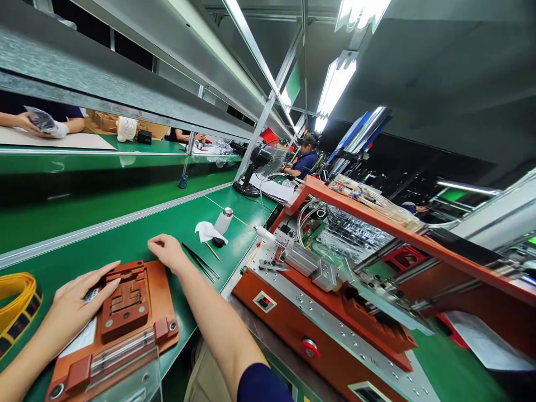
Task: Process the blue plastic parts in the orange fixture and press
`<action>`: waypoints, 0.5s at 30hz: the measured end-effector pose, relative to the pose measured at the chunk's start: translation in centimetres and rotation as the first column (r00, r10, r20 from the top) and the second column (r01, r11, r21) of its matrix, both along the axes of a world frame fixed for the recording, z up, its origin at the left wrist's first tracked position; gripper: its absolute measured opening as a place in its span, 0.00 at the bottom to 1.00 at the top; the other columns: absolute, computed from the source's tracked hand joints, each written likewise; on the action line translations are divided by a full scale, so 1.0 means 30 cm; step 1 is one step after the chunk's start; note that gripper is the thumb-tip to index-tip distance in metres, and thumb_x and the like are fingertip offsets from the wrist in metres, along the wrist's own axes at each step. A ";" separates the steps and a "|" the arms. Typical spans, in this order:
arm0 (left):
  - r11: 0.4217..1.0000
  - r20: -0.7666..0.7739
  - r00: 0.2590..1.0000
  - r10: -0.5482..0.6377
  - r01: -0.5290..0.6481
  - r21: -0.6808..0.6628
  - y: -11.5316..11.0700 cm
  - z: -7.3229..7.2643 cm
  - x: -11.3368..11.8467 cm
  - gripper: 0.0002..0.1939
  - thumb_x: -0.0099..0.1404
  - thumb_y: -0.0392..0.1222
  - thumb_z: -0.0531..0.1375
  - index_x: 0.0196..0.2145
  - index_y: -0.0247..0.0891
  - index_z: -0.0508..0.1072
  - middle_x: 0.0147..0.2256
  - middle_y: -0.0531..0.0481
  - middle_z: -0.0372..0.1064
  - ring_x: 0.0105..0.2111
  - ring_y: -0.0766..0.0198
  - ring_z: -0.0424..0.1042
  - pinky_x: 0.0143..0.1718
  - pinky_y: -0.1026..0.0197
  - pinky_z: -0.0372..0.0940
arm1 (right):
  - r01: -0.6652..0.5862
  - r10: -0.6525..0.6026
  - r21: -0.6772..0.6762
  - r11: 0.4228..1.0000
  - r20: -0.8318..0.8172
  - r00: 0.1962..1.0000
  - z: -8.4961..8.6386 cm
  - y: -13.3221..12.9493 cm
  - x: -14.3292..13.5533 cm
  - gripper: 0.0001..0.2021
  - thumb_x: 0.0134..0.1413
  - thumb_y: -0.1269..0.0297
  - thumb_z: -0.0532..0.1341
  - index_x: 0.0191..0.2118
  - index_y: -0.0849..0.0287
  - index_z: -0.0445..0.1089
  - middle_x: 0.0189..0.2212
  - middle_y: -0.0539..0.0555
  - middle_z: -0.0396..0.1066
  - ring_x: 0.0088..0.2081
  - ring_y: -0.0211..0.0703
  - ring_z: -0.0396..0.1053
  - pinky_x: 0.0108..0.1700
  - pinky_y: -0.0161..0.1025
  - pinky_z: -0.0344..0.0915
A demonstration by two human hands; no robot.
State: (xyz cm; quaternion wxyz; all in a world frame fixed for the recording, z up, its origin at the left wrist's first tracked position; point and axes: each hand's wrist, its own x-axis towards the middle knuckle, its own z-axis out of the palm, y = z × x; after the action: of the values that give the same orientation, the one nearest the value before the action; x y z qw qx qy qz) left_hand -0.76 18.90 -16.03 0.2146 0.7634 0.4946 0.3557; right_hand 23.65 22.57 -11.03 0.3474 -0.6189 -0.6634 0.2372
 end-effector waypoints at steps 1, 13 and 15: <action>1.000 0.001 1.000 0.000 0.000 -0.008 0.000 0.005 0.000 0.30 0.65 0.66 0.56 0.59 0.53 0.72 0.56 0.51 0.75 0.58 0.48 0.71 0.64 0.45 0.59 | -0.018 0.018 -0.019 1.000 -0.006 1.000 -0.010 0.033 -0.023 0.04 0.63 0.67 0.63 0.41 0.55 0.77 0.38 0.49 0.78 0.41 0.40 0.73 0.45 0.36 0.69; 0.998 0.004 0.998 0.056 -0.056 -0.037 -0.002 -0.015 -0.011 0.20 0.66 0.65 0.55 0.56 0.75 0.68 0.55 0.73 0.73 0.59 0.52 0.71 0.68 0.39 0.58 | -0.142 0.141 0.011 0.990 0.060 0.988 -0.080 0.040 -0.016 0.04 0.62 0.69 0.65 0.42 0.56 0.76 0.37 0.49 0.75 0.42 0.38 0.73 0.49 0.32 0.67; 0.997 -0.074 0.994 0.077 -0.077 -0.002 0.005 -0.027 -0.019 0.22 0.67 0.65 0.52 0.58 0.76 0.66 0.56 0.76 0.72 0.59 0.54 0.71 0.67 0.43 0.60 | -0.149 0.147 0.016 0.989 0.066 0.987 -0.079 0.045 -0.018 0.04 0.61 0.69 0.66 0.42 0.56 0.76 0.36 0.49 0.75 0.43 0.38 0.73 0.49 0.32 0.66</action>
State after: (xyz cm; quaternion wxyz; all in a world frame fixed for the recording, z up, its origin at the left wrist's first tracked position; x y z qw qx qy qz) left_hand -1.32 19.06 -16.85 0.1840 0.7561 0.5319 0.3341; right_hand 23.12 23.93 -13.40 0.3136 -0.5715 -0.7209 0.2352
